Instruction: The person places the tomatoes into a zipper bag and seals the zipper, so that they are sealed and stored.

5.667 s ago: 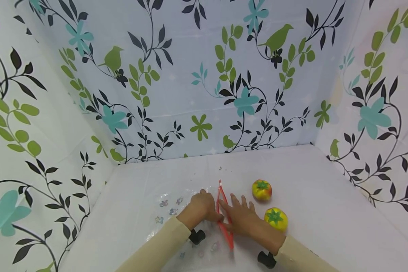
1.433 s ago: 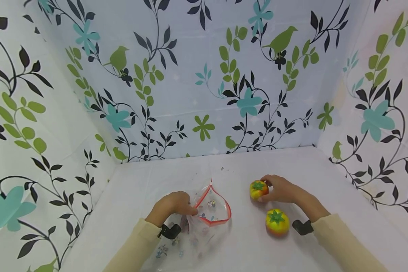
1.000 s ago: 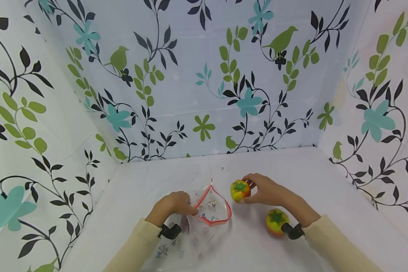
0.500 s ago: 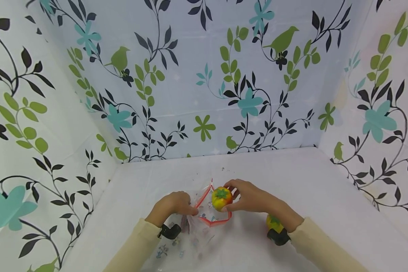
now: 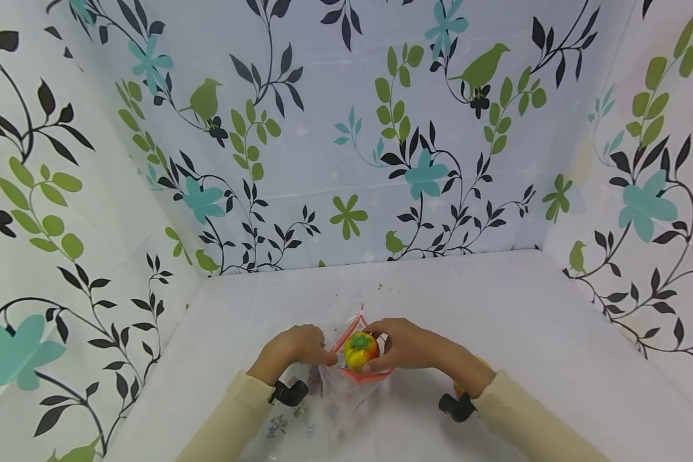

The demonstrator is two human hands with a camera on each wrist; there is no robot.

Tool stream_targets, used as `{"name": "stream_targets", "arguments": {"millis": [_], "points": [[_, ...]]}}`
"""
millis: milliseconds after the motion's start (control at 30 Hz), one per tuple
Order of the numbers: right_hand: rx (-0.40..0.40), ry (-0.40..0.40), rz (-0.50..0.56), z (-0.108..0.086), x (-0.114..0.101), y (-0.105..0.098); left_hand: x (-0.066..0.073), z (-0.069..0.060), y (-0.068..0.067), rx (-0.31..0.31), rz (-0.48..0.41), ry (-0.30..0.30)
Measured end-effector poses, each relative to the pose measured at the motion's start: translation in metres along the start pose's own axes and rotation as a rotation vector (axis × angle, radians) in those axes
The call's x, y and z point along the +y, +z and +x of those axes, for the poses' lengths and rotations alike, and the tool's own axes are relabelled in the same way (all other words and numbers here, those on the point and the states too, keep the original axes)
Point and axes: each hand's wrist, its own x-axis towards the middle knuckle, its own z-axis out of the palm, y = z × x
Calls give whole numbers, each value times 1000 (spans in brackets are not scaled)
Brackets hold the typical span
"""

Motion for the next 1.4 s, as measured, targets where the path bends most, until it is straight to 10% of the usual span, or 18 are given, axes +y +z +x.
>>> {"name": "stream_targets", "arguments": {"millis": [700,1400], "points": [[32,29,-166,13,6,23,-4,0,-1,15,2,14],[248,56,-225,16,2,44,-6,-1,1,3,-3,27]]}}
